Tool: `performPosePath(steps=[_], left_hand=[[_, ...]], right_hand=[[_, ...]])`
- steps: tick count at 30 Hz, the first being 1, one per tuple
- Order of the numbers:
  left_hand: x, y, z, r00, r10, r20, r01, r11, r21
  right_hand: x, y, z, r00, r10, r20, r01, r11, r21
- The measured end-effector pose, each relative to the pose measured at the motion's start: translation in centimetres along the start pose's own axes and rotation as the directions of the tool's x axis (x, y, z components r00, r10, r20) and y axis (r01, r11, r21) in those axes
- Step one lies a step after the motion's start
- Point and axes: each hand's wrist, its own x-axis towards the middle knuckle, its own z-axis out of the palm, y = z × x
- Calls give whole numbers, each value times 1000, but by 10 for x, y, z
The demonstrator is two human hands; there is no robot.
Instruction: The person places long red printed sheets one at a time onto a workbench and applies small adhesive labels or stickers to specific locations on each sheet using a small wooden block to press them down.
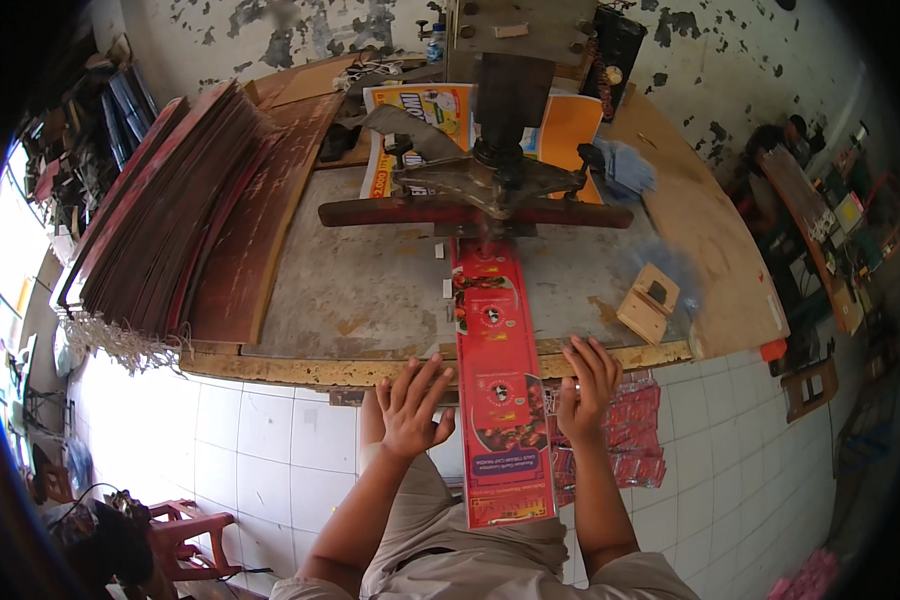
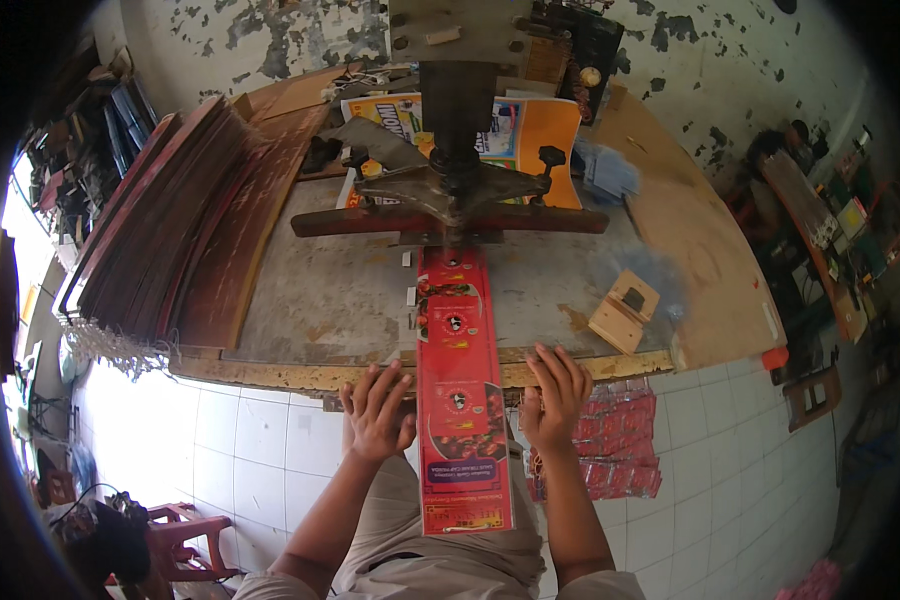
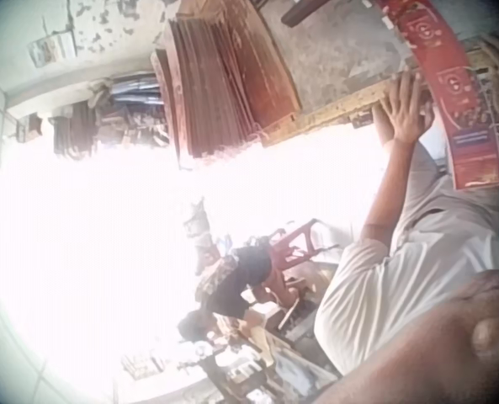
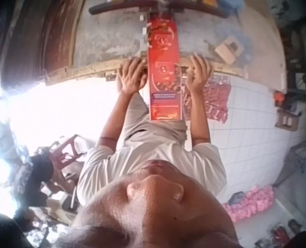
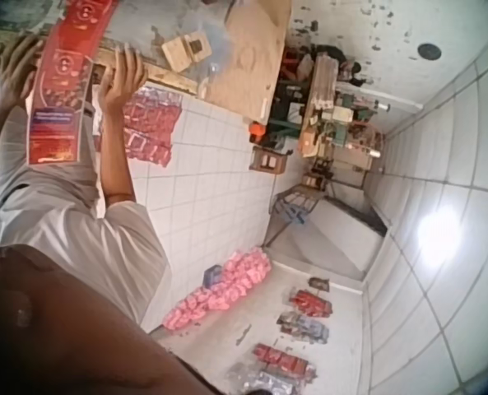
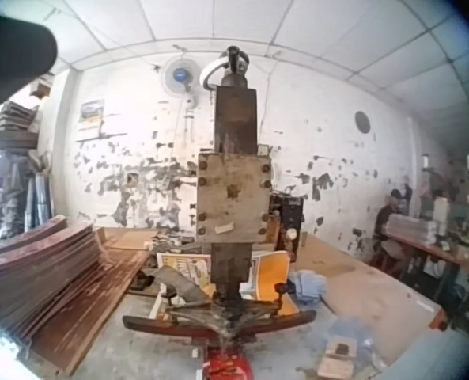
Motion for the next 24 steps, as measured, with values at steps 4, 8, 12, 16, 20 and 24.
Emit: performPosePath(steps=[4,8,12,16,20,24], left_hand=[[-1,0,-1,1000,-1,10,1,1000,0],[1,3,-3,1000,-21,19,22,999,-33],[3,5,-7,999,-44,17,45,997,-65],[11,10,-16,995,-96,26,99,983,-154],[23,19,-32,992,-127,10,126,959,-255],[34,26,-51,997,-66,31,73,925,-373]], right_hand=[[-8,-10,-12,998,22,62,-24,999,27],[-17,-34,-34,993,76,89,-90,982,165],[-25,-54,-57,954,224,200,-281,901,330],[-20,-73,-82,760,311,571,-648,429,629],[-14,-88,-102,571,325,754,-821,229,523],[-17,-97,-103,586,350,731,-810,228,540]])
